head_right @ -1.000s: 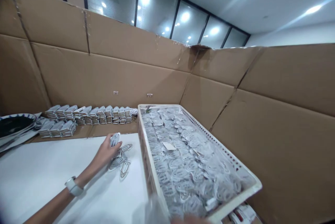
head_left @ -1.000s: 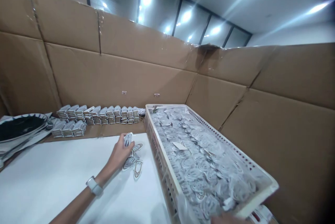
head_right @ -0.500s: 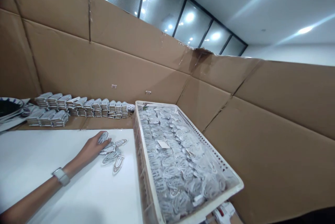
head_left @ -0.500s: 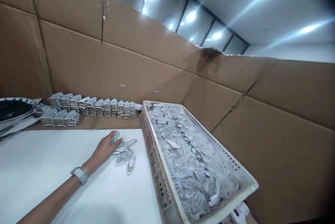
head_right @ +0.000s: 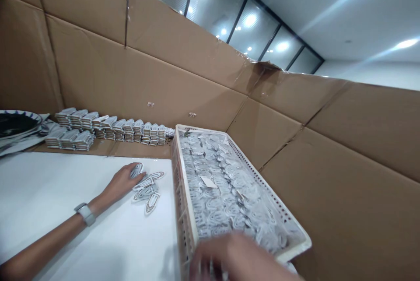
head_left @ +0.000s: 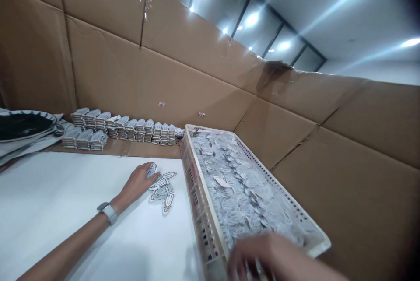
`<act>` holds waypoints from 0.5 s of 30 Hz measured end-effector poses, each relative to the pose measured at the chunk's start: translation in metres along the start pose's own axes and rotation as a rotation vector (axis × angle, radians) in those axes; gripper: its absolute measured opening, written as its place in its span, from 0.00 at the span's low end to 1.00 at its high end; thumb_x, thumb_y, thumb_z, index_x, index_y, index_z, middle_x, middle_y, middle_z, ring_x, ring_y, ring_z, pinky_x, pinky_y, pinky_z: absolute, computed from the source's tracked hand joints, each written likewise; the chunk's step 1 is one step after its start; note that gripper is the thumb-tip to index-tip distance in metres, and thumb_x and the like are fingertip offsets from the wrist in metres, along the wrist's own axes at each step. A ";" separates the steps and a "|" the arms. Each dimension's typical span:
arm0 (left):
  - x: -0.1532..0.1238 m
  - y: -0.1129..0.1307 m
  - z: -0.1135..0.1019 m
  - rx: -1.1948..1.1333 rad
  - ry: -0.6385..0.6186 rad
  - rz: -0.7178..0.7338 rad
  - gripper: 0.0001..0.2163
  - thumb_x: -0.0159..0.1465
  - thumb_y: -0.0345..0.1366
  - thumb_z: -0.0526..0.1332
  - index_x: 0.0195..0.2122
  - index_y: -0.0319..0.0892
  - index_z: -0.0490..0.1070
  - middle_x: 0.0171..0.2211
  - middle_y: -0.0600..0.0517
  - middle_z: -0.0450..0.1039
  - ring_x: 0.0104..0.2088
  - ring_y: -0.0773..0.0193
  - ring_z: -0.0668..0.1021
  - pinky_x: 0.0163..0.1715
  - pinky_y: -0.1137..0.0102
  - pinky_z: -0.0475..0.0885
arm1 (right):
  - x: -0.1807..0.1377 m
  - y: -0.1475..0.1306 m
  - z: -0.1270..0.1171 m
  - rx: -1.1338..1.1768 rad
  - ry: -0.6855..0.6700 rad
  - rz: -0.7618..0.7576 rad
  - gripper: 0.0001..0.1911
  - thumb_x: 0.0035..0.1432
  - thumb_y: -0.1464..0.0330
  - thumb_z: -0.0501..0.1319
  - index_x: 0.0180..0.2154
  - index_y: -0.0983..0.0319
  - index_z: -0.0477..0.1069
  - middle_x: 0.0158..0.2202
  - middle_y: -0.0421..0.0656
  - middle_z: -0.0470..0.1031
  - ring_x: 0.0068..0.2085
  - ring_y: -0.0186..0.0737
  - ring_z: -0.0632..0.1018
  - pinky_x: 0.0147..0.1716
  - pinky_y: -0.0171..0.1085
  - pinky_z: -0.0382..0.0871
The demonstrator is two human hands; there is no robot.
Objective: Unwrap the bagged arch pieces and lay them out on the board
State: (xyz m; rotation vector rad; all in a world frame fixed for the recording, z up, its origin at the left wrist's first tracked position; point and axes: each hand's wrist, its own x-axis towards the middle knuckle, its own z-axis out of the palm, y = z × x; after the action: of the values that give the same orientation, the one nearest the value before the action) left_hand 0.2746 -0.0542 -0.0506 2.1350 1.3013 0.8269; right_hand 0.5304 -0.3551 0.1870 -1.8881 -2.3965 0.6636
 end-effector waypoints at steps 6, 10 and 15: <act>0.002 -0.002 0.001 -0.023 0.014 0.004 0.21 0.68 0.50 0.56 0.52 0.39 0.73 0.50 0.39 0.78 0.53 0.44 0.77 0.56 0.56 0.68 | 0.165 0.104 -0.051 -0.435 0.306 0.234 0.13 0.72 0.66 0.57 0.51 0.58 0.79 0.48 0.47 0.84 0.46 0.45 0.82 0.40 0.37 0.68; 0.006 -0.006 0.002 0.016 0.045 -0.003 0.23 0.67 0.49 0.57 0.55 0.38 0.73 0.53 0.39 0.78 0.56 0.44 0.77 0.60 0.55 0.68 | 0.255 0.143 -0.047 -0.502 0.289 0.299 0.19 0.69 0.70 0.58 0.59 0.61 0.75 0.56 0.54 0.80 0.51 0.49 0.81 0.44 0.38 0.69; 0.010 -0.009 0.003 0.038 0.094 -0.026 0.26 0.65 0.48 0.58 0.59 0.36 0.72 0.54 0.37 0.79 0.55 0.43 0.79 0.58 0.53 0.72 | 0.305 0.153 -0.031 -0.551 0.306 0.219 0.22 0.66 0.70 0.62 0.60 0.63 0.74 0.59 0.56 0.76 0.59 0.52 0.76 0.50 0.39 0.70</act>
State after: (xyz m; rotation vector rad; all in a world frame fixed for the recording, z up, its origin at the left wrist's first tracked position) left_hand 0.2748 -0.0421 -0.0570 2.1267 1.4002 0.9082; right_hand 0.5985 -0.0338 0.0901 -2.2517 -2.3436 -0.3151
